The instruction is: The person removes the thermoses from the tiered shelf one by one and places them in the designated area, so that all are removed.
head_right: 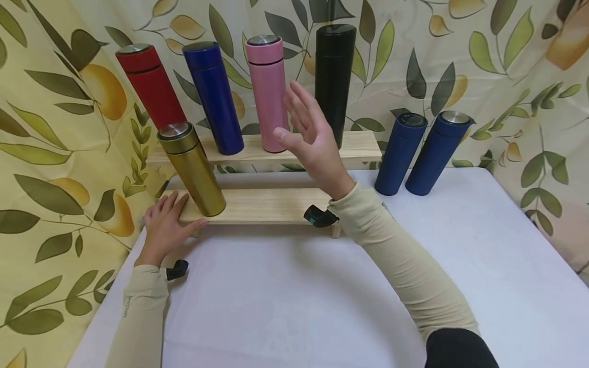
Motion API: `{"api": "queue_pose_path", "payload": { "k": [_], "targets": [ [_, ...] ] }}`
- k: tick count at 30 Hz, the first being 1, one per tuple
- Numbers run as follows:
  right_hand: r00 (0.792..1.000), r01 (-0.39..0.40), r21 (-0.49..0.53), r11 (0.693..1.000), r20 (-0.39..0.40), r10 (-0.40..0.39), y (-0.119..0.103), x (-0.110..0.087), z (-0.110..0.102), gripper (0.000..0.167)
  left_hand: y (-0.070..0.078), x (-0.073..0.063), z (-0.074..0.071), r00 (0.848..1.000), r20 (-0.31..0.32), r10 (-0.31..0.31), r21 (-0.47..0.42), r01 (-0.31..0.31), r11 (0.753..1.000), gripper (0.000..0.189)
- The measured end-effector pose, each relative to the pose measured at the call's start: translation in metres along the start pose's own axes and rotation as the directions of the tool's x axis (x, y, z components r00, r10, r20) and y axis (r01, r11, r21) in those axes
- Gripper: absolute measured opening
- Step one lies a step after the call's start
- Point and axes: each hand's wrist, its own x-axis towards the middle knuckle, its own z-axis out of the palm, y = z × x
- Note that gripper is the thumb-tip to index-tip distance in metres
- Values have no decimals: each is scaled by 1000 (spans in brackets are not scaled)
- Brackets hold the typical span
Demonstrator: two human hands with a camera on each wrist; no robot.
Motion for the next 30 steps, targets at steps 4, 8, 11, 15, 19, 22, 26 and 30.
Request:
{"api": "queue_pose_path", "payload": {
  "k": [4,8,11,15,19,22,26,30],
  "targets": [
    [998,-43,-8,999,34,44,12,-3,10,88,-1,-2,1,1000,5,-1,0,1,1000,102],
    [995,-77,-33,997,53,78,21,-2,20,96,-2,-1,1,1000,-5,6,-4,-6,1000,101],
    [991,-106,-35,994,83,109,27,-1,29,103,-2,1,2,1000,-14,13,-6,-13,1000,100],
    [981,-143,-44,989,128,147,37,-2,39,93,-3,3,2,1000,-19,9,-8,-9,1000,100],
    [976,-158,-49,986,147,163,48,-2,50,87,-3,5,3,1000,-15,11,-4,-11,1000,101],
    [971,-175,-43,984,157,180,56,-2,56,86,-3,7,4,1000,-11,11,2,-11,1000,102],
    [962,-193,-92,977,176,207,63,-2,67,88,-2,7,3,1000,-1,-6,4,6,1000,103],
    [958,-178,-179,967,193,212,68,-1,80,92,-3,5,2,1000,8,-23,8,23,1000,104]
  ]
}}
